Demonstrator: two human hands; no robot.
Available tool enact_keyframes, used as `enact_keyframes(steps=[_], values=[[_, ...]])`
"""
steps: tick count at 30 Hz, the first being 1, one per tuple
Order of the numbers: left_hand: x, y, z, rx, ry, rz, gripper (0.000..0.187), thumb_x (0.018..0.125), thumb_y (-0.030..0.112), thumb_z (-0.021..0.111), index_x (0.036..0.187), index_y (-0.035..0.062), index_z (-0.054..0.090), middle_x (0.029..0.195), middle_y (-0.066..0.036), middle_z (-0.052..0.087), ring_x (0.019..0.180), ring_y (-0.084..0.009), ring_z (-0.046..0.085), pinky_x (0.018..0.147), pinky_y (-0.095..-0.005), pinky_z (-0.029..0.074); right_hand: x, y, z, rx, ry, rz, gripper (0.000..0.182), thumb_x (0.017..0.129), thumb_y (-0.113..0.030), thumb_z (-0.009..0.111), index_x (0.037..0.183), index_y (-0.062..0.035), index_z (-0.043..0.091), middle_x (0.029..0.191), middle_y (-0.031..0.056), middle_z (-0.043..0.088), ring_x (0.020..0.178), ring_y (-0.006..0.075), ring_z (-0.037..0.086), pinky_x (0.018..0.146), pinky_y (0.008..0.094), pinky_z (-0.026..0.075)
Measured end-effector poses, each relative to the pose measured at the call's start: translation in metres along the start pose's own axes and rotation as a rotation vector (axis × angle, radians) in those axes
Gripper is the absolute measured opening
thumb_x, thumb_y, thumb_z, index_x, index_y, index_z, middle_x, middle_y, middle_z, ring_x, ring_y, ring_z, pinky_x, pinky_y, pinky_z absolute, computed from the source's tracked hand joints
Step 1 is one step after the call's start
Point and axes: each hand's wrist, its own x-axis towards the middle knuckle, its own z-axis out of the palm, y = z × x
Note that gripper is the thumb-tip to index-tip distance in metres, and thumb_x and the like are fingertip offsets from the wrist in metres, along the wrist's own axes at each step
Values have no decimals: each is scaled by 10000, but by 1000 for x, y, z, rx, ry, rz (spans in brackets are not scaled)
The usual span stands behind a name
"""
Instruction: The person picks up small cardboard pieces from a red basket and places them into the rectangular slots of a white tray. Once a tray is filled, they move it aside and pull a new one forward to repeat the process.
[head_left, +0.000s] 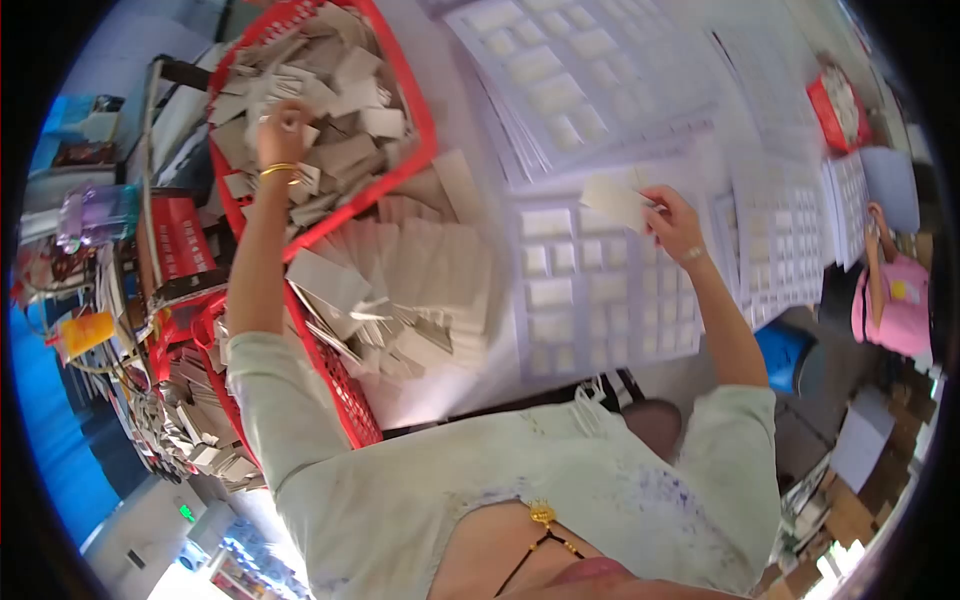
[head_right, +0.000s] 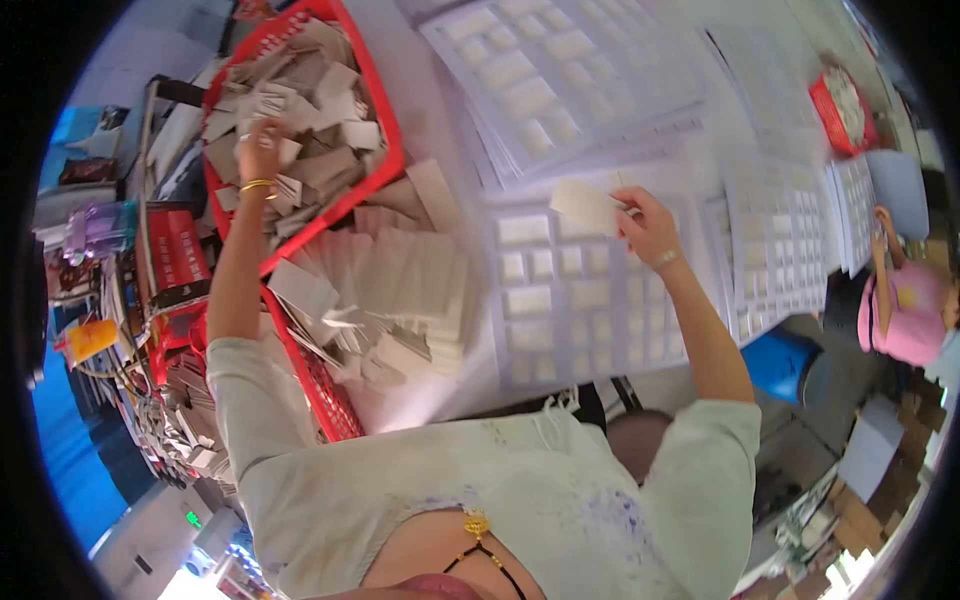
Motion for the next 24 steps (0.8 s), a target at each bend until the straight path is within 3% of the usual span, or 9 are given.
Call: enact_keyframes(steps=[3, 6, 10, 13, 15, 17, 19, 22, 24], values=[[-8, -25, -9, -512, 256, -180, 184, 899, 211, 591, 961, 45, 543, 733, -64, 584, 673, -151, 562, 638, -296, 445, 3, 45, 11, 13, -160, 98, 220, 847, -83, 575, 1065, -59, 597, 800, 23, 605, 576, 71, 562, 426, 228, 428], [-33, 42, -48, -399, 427, -220, 221, 919, 209, 575, 990, 10, 511, 684, -13, 490, 637, -81, 451, 592, -258, 403, 20, 72, 43, 26, -226, 92, 197, 847, -78, 580, 1041, -67, 614, 775, 18, 603, 574, 70, 566, 433, 230, 448], [-74, 102, -68, -417, 435, -143, 219, 939, 208, 550, 1047, 20, 518, 711, 17, 457, 597, -61, 377, 528, -222, 334, 44, 75, 85, -1, -236, 104, 160, 852, -70, 596, 1008, -62, 628, 713, 9, 588, 555, 65, 566, 419, 230, 450], [-127, 161, -81, -697, 192, -279, 264, 925, 105, 537, 1150, -2, 451, 817, 10, 512, 678, -55, 444, 586, -208, 384, 53, 79, 107, -32, -228, 154, 154, 858, -78, 595, 1007, -68, 633, 719, 9, 595, 569, 66, 574, 442, 238, 483], [-164, 187, -81, -673, 88, -255, 294, 912, 41, 511, 1187, -11, 420, 927, -22, 540, 734, -66, 494, 630, -209, 422, 52, 78, 114, -28, -247, 134, 148, 861, -80, 590, 1003, -66, 630, 739, 16, 593, 576, 77, 581, 456, 238, 498], [-199, 199, -71, -662, 20, -94, 316, 898, -1, 495, 1202, -8, 411, 1034, -59, 533, 767, -75, 516, 671, -212, 440, 52, 83, 120, -47, -242, 91, 151, 860, -81, 588, 1006, -64, 622, 762, 24, 589, 581, 89, 584, 461, 242, 506], [-227, 223, -64, -807, -69, -187, 344, 892, -12, 491, 1224, 4, 401, 1077, -73, 511, 791, -76, 519, 664, -218, 444, 54, 95, 129, -84, -211, 25, 164, 854, -79, 590, 1017, -63, 608, 788, 34, 584, 585, 103, 582, 458, 250, 508], [-258, 260, -57, -958, -231, -440, 371, 892, -11, 488, 1251, 22, 399, 1060, -63, 514, 926, -94, 506, 730, -209, 432, 48, 103, 137, -230, -106, -180, 214, 836, -73, 603, 1048, -52, 599, 963, 102, 486, 603, 137, 610, 494, 287, 524], [-280, 257, -28, -873, -329, -393, 357, 882, 0, 526, 1224, 29, 424, 1040, -66, 523, 798, -87, 535, 644, -227, 454, 49, 110, 136, -209, -8, -426, 238, 827, -81, 621, 1060, -49, 586, 927, 83, 516, 598, 123, 590, 511, 281, 507]])
